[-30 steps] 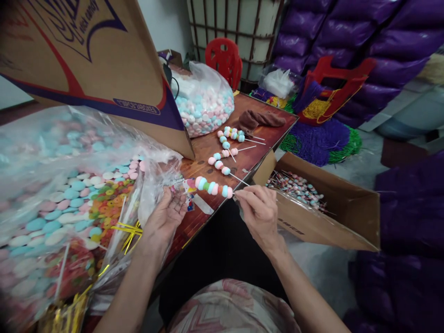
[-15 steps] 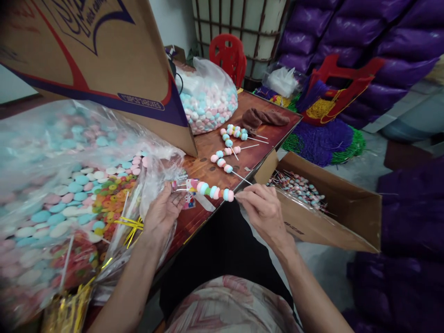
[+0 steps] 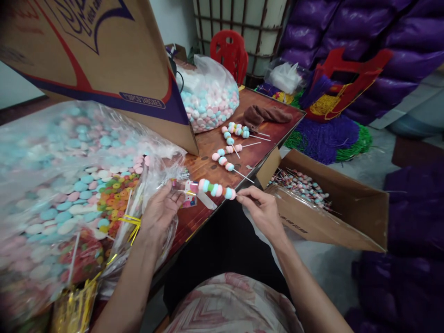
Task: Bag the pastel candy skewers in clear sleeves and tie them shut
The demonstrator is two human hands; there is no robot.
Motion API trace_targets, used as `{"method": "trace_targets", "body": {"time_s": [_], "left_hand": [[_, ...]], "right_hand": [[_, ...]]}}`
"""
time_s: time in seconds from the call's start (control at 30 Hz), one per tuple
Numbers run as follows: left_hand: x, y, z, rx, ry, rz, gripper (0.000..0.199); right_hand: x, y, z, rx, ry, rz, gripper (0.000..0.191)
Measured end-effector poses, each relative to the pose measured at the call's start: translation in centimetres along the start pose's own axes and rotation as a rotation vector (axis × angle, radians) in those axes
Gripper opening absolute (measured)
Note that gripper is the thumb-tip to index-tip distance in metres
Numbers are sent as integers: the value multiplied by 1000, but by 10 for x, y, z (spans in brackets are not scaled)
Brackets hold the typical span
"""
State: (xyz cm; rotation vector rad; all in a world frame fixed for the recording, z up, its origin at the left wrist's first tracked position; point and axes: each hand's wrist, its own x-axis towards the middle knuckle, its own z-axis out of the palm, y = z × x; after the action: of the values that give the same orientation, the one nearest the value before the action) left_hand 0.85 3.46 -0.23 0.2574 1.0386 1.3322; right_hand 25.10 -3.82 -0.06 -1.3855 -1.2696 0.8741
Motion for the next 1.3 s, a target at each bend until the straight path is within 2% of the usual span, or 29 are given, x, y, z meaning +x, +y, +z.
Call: {"method": "trace_targets", "body": {"time_s": [0.13,0.27,0.4,0.5,0.57,0.73,0.93,1.1,1.3], "left_hand": [[-4,-1,3,23,13,35,21],[-10,-11,11,3,-27,37,24],[-19,-22,18,2,-81,-14,26],[-26,-26,19,10,-133,-37,29],[-27,-25,17,-6,-114,-14,29],[-23,-20,9,13,5,144,33],[-19,-25,6,158,105,415,42],[-22,-22,2,213,73,333,42],[-17,-18,1,101,112,319,32]], "right_hand": [[0,6,12,138,109,126,19],[5,-1,38,223,179,168,23],[15,-13,66,397,128,247,25],[21,-19,76,474,103,284,22],[22,-20,77,467,124,294,22],[19,-15,76,421,97,303,26],[15,-12,83,440,109,307,43],[18,-8,84,358,106,214,43],[17,-9,81,299,100,169,43]]}}
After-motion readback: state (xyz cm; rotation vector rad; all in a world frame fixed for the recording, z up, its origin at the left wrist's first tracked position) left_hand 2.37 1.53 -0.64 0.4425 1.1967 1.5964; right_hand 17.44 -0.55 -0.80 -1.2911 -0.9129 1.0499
